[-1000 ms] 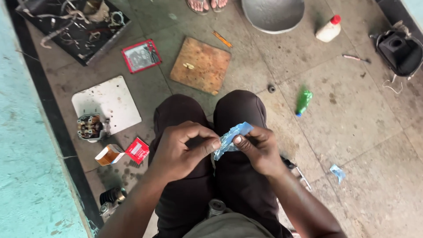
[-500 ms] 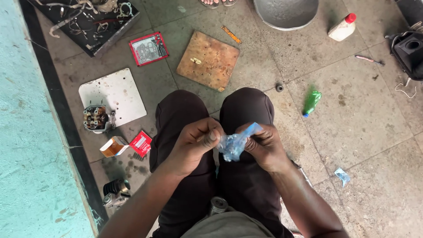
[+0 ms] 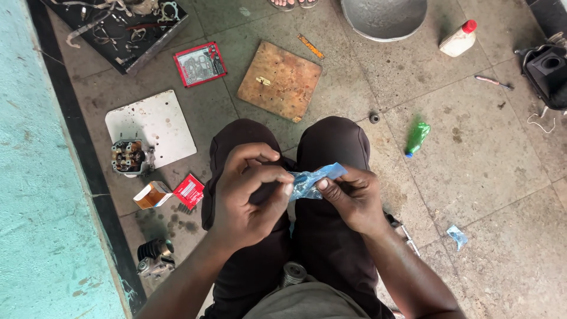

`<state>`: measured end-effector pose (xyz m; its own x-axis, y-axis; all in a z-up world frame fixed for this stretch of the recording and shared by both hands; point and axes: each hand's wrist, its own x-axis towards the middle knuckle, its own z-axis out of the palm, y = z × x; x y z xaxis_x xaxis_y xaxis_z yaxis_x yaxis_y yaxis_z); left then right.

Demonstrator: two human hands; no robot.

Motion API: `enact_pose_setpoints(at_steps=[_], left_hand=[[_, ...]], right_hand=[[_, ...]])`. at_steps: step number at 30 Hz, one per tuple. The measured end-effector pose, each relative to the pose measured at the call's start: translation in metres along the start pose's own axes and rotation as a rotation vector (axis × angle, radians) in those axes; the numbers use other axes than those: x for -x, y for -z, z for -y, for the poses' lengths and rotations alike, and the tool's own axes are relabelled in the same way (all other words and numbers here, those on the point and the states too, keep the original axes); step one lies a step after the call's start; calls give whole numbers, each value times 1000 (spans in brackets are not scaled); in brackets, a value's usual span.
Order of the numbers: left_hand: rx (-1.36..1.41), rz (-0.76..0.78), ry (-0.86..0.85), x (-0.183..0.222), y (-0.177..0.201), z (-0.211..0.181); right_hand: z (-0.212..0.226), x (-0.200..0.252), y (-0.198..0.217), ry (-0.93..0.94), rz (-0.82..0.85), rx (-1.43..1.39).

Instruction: The recorder is unboxing and inspecting various motorcycle engine components, specifically a piston and its rings.

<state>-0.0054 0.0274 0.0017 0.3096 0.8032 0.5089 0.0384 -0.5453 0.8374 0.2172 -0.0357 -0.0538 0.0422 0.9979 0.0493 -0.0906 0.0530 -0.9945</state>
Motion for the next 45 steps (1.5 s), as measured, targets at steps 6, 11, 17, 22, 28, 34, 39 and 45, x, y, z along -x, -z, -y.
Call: enact_pose_setpoints(at_steps=[6, 11, 17, 22, 28, 34, 39, 45], left_hand=[[-213, 102, -40, -4, 8, -6], [-276, 140, 13, -5, 6, -7], [-151, 148, 85, -6, 6, -3], [77, 143, 208, 0, 3, 10], [408, 87, 298, 3, 1, 18], [532, -17, 374, 11, 8, 28], [564, -67, 470, 13, 9, 28], [570, -65, 482, 18, 1, 36]], right_hand=[[0, 2, 0, 21, 7, 42], [5, 0, -2, 53, 27, 88], [3, -1, 2, 21, 10, 124], [-3, -1, 7, -15, -9, 87], [-3, 0, 18, -43, -54, 88], [-10, 1, 65, -8, -226, -25], [-74, 10, 144, -85, -478, -173], [-287, 92, 268, -604, -674, 57]])
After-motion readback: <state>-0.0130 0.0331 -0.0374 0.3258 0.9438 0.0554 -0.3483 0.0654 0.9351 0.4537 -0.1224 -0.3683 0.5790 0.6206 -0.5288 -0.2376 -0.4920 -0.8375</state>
